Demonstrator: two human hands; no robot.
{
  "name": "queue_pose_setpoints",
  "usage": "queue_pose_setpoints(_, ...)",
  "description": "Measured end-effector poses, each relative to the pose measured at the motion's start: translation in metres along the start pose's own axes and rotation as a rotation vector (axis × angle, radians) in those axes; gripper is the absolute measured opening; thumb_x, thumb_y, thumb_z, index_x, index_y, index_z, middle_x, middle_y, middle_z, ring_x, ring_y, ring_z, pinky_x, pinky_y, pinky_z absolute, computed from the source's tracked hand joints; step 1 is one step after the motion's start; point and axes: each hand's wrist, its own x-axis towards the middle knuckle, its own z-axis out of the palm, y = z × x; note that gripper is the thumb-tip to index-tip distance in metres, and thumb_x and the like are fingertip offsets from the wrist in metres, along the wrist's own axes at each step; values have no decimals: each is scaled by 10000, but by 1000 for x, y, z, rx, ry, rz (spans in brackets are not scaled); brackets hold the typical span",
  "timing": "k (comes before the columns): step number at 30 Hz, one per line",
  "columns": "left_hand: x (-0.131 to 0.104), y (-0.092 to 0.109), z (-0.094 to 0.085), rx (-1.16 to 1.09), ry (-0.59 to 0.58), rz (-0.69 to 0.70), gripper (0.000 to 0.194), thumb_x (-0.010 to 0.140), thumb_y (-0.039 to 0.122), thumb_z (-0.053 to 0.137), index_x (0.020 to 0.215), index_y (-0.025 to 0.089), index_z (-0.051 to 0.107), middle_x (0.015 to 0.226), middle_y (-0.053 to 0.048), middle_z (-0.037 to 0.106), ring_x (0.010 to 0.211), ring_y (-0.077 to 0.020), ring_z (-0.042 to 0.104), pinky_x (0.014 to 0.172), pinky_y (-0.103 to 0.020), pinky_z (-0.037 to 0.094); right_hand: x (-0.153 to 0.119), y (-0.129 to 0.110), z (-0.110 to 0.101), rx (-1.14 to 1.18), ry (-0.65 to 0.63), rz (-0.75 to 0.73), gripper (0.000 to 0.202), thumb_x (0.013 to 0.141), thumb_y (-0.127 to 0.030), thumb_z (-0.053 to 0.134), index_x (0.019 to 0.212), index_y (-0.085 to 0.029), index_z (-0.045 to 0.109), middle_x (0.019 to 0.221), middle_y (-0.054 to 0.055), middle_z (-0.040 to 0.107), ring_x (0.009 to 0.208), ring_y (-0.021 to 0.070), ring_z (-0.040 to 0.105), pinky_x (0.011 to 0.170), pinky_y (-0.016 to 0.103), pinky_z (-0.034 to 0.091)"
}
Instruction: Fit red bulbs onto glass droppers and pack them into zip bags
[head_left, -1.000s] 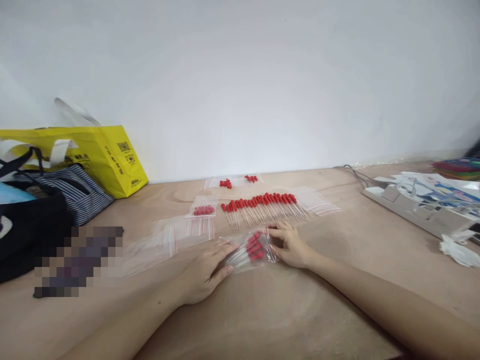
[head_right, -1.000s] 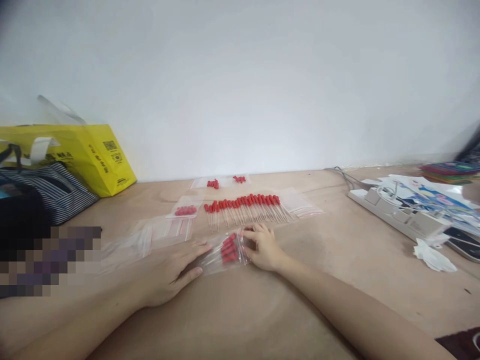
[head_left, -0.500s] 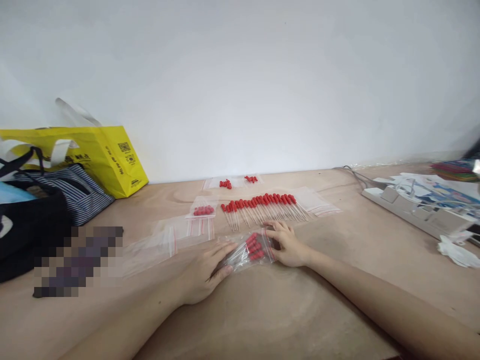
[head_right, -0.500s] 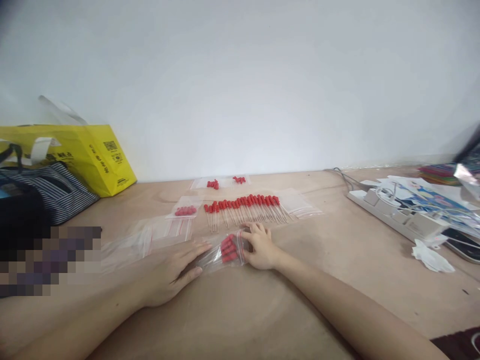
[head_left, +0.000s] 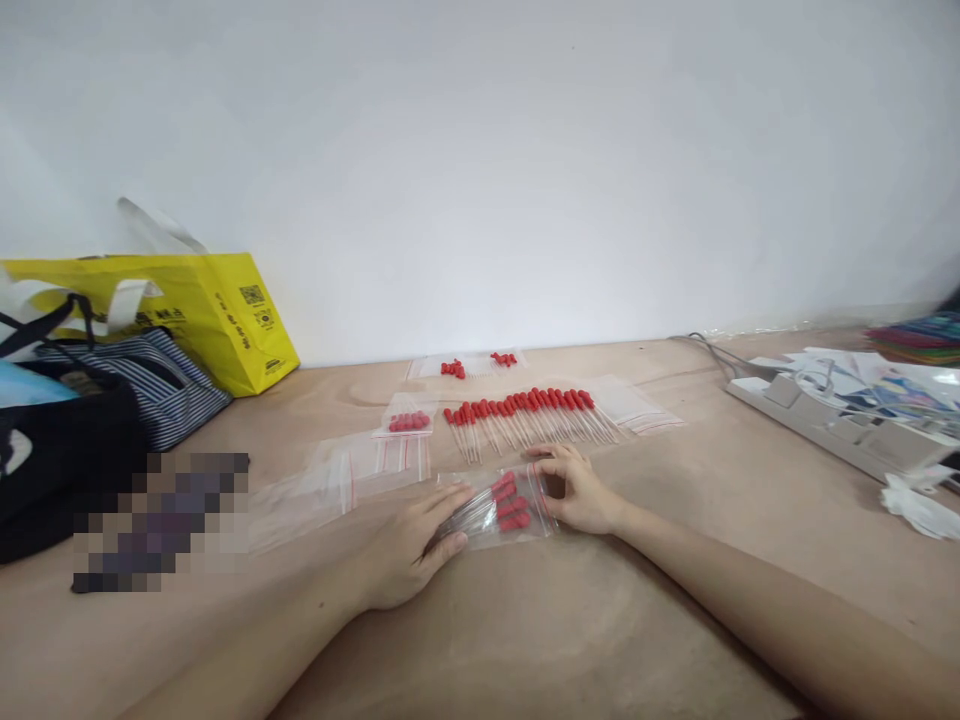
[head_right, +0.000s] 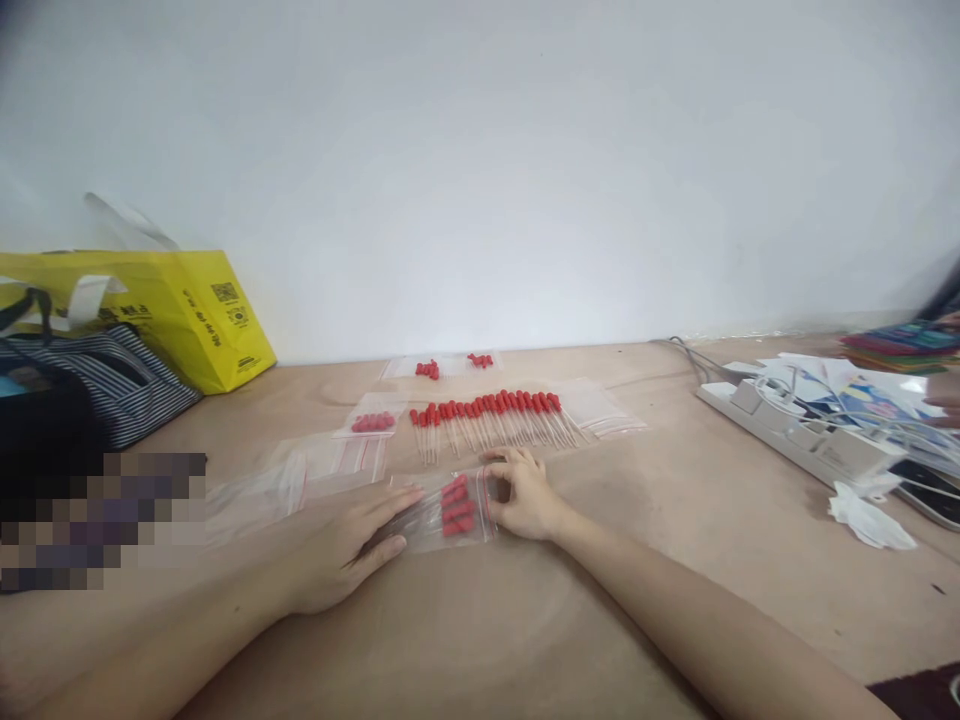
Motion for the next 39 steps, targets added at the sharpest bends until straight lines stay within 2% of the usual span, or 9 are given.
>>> queue_pose_setpoints(5,1,4,-3,23,-21,-13,435,866,345,347,1274,197,364,1318,-75,414,1213,-220,368,1003,-417,316,-1,-2,-1,-14,-76,-32,292,663,-180,571,922,-291,649,1192,41,483,1124,252,378,924,475,227)
queue_pose_setpoints(8,1,0,-1,28,-15,8,435,869,351,341,1280,211,354,1324,-67,408,1214,-211,368,1007,-421,309,-1,-2,0,-4,-55,4,297,648,-161,564,916,-259,645,1181,51,495,1109,245,393,920,460,241)
queue_pose_setpoints(11,1,-2,1,19,-1,28,435,869,359,345,1282,222,351,1331,-59,398,1221,-206,358,1010,-416,309,-1,-3,0,-31,-33,22,379,663,-175,545,1029,-256,601,1210,66,474,1124,250,378,917,458,245)
queue_pose_setpoints(16,1,1,-2,20,-23,7,424,866,350,360,1268,218,375,1330,-63,400,1221,-208,358,1013,-420,303,-1,-5,-1,-81,-110,-44,545,641,-128,520,1150,-322,513,1267,51,422,1182,255,316,930,488,209)
queue_pose_setpoints(22,0,-8,5,-4,-5,30,419,871,371,351,1273,254,367,1353,-42,368,1229,-202,349,1013,-417,302,2,10,5,82,73,-35,283,664,-136,506,889,-226,653,1065,51,575,1021,202,481,897,377,328)
queue_pose_setpoints(25,-1,-11,7,-8,0,18,420,870,381,354,1273,264,369,1354,-36,366,1233,-209,342,1015,-427,298,17,20,-5,57,233,66,189,691,-160,486,773,-184,654,879,46,635,876,169,552,817,296,393)
queue_pose_setpoints(28,-1,-9,5,-19,-7,10,421,867,380,359,1272,265,374,1356,-36,364,1233,-215,342,1011,-430,304,43,28,-21,-128,323,270,171,708,-231,511,798,-174,644,829,42,649,815,157,573,754,247,407)
queue_pose_setpoints(34,0,2,-5,-16,-54,-19,412,862,355,369,1257,243,401,1349,-52,375,1229,-219,350,1016,-436,296,96,33,-26,-240,289,560,230,658,-393,570,695,-178,644,778,81,655,794,220,596,680,293,416)
queue_pose_setpoints(39,0,6,-8,9,-85,-42,426,860,358,367,1264,226,395,1352,-54,369,1238,-217,333,1025,-431,283,111,35,-18,-219,252,663,276,588,-412,612,659,-145,623,775,124,648,778,281,600,655,349,419)
